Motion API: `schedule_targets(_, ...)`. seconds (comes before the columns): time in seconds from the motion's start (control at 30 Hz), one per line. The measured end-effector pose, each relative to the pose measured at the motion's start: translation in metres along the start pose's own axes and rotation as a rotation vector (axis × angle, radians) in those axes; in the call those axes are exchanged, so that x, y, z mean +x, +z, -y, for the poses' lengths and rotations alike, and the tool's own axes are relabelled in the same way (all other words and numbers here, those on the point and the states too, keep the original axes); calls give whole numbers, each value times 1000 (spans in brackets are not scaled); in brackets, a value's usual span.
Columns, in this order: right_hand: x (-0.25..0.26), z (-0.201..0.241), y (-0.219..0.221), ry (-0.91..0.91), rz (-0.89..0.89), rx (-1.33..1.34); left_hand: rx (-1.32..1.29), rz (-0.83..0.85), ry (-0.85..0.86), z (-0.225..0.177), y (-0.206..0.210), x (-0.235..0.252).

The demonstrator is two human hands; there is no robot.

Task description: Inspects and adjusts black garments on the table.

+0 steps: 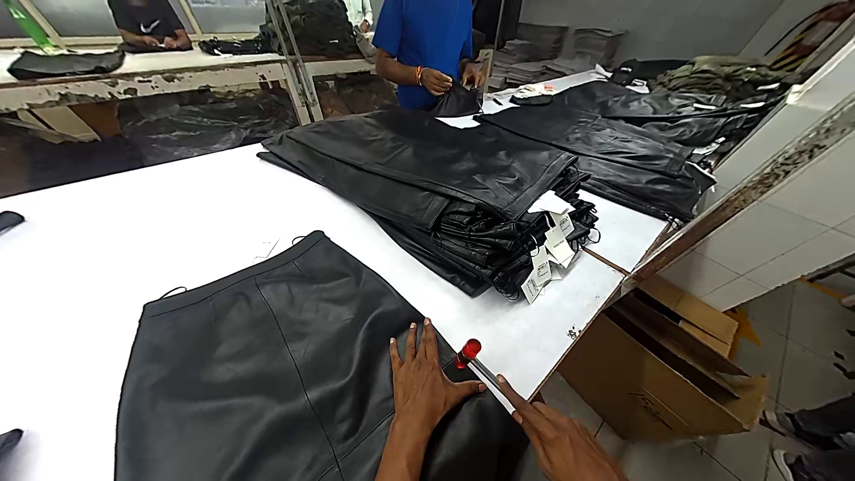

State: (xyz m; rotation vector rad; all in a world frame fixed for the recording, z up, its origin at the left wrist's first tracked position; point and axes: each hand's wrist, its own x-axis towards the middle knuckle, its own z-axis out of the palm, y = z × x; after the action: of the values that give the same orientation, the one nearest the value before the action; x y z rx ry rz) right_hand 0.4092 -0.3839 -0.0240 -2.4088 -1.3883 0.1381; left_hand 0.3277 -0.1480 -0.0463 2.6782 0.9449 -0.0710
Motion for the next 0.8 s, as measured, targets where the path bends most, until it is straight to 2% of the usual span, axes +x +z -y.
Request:
schedule_targets(0.03, 2, -1, -3, 11, 6, 14, 0, 1, 0, -1, -1, 1)
schedule_targets(0.17, 7, 9, -5, -36, -174, 77, -20, -10, -7, 1, 1, 0)
schedule_targets(0.27, 11, 1, 5, 10, -25, -11, -14, -22, 5, 0, 2, -1)
schedule_targets(0.4, 18, 12, -7, -44, -217, 73, -20, -23, -2, 0, 1, 2)
schedule_targets(0.43, 17, 14, -5, -47, -210, 46, -20, -25, -2, 1, 2, 1)
schedule_targets(0.53, 16, 5, 5, 12, -19, -69, -12, -57, 20, 1, 6, -1)
schedule_targets(0.63, 16, 11, -6, -16, -154, 32, -19, -27, 3, 0, 1, 2)
schedule_targets(0.7, 11, 13, -3, -27, -162, 41, -15, -1, -8, 0, 1, 0)
schedule_targets(0.8, 10, 2, 5, 28, 20, -57, 1, -32, 10, 0, 5, -1)
